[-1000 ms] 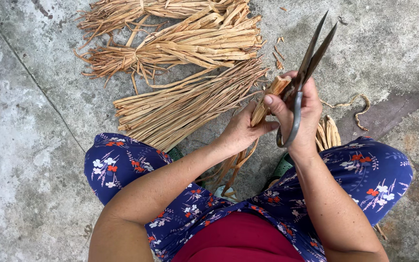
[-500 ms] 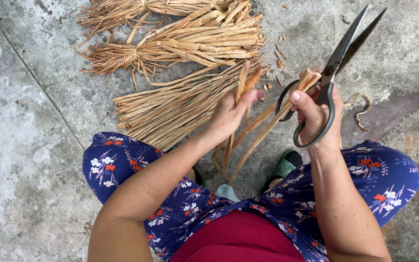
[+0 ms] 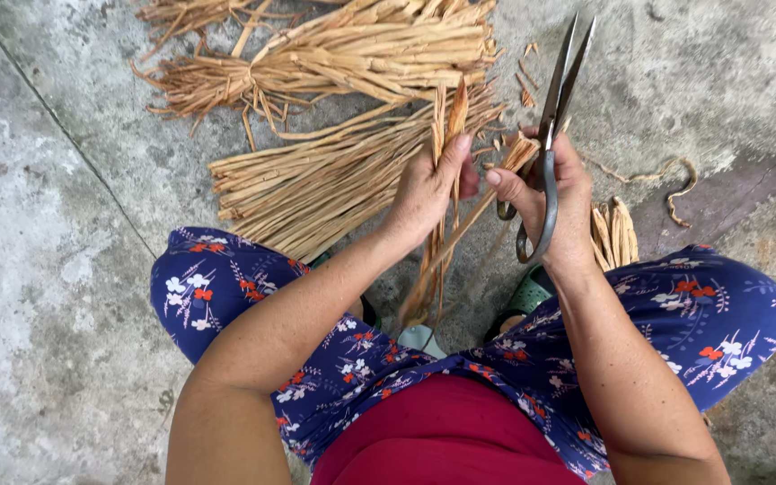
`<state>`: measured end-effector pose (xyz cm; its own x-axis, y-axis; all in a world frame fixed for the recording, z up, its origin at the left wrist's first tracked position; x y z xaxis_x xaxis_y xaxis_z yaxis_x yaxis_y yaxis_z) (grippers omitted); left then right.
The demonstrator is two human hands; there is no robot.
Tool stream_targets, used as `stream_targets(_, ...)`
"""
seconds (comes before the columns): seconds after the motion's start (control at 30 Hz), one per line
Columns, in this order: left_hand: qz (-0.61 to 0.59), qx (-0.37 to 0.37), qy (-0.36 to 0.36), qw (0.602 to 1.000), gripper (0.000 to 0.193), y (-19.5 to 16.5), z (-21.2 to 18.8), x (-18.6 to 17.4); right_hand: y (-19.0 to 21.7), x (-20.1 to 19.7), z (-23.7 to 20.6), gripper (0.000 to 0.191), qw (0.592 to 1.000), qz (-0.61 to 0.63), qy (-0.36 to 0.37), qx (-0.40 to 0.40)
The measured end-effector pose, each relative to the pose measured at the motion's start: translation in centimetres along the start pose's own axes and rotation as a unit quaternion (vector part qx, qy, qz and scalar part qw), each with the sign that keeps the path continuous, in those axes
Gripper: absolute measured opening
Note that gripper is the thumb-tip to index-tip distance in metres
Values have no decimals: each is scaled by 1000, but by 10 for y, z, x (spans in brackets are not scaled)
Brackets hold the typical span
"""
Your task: The person sits on a concrete floor and uses shears to trim the ends of dried plant stalks. They repeatedly pick up bundles, align the stalks, and cut the ends to a uniform length, placing the trimmed pieces aside.
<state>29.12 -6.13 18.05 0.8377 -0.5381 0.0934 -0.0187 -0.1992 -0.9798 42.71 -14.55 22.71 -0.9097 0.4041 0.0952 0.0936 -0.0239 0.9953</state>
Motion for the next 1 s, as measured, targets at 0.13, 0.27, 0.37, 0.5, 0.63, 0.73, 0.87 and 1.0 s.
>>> stream_targets(0.13, -40, 29, 60, 997, 25, -12, -1, 7, -1, -1, -1, 49, 999, -42, 0, 5)
stream_targets(0.27, -65, 35, 112, 991, 24, -23, -8, 13, 6, -4, -1, 50, 999, -44, -7, -16)
stream_targets(0.37, -47, 33, 132, 990, 26, -28, -12, 14, 7, -3, -4, 48, 998, -57, -8, -6)
stream_targets(0.5, -69, 48, 156, 984, 33, -35, -19, 23, 16, -2, -8, 45, 998, -56, -4, -13)
stream_targets(0.63, 40, 97, 136, 985, 39, -41, -20, 23, 23, 1, -11, 37, 1000, -2, 0, 6)
stream_targets(0.73, -20, 80, 127, 989, 30, -37, -18, 21, 33, -2, -12, 42, 999, 33, -20, -12)
stream_targets(0.87, 29, 85, 127, 988, 29, -32, -20, 23, 44, -5, -13, 45, 997, 65, -16, -45)
stream_targets(1.0, 34, 81, 127, 988, 25, -27, -24, 26, 43, -5, -15, 42, 996, 52, -19, -66)
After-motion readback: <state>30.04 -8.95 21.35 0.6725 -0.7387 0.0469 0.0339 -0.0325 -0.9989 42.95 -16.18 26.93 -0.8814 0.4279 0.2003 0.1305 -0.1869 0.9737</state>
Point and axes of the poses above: each hand's wrist, its own z-axis towards the middle knuckle, its own x-axis out of the palm, y = z × x, the point moved 10 cm from there along z, towards the middle knuckle, and after that the axes turned 3 degrees about z, right-handed, at the moved point
